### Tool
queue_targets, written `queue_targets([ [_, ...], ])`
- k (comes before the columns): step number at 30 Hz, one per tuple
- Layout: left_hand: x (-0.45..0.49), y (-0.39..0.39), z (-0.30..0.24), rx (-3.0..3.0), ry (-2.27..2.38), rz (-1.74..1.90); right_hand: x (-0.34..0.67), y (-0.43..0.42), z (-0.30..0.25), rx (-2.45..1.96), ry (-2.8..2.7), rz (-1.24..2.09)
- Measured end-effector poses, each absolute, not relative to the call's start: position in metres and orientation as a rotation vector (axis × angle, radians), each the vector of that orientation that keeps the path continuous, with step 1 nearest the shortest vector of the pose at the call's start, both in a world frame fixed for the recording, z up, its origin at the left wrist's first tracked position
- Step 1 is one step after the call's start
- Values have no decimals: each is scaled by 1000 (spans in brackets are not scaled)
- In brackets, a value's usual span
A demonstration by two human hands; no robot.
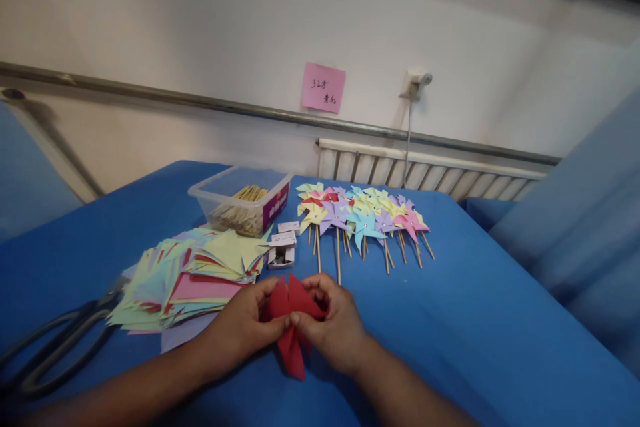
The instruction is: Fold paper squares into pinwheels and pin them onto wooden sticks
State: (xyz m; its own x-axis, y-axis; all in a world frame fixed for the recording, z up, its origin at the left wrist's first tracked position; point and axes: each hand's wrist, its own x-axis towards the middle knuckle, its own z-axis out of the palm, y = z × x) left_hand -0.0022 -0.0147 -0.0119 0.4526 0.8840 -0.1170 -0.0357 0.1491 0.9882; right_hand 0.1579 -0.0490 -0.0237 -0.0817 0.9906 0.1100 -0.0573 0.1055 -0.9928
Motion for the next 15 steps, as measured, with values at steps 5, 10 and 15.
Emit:
queue_targets([
  [5, 1, -15, -3, 1299, 880, 811, 155, -49, -21, -1072, -1189, 1174],
  [10, 2, -16, -1, 963, 886, 793, 157, -45, -24, -1054, -977, 1131],
  [15, 2, -22, -2, 695, 730, 743, 159, -44, -28, -1027, -821, 1092],
])
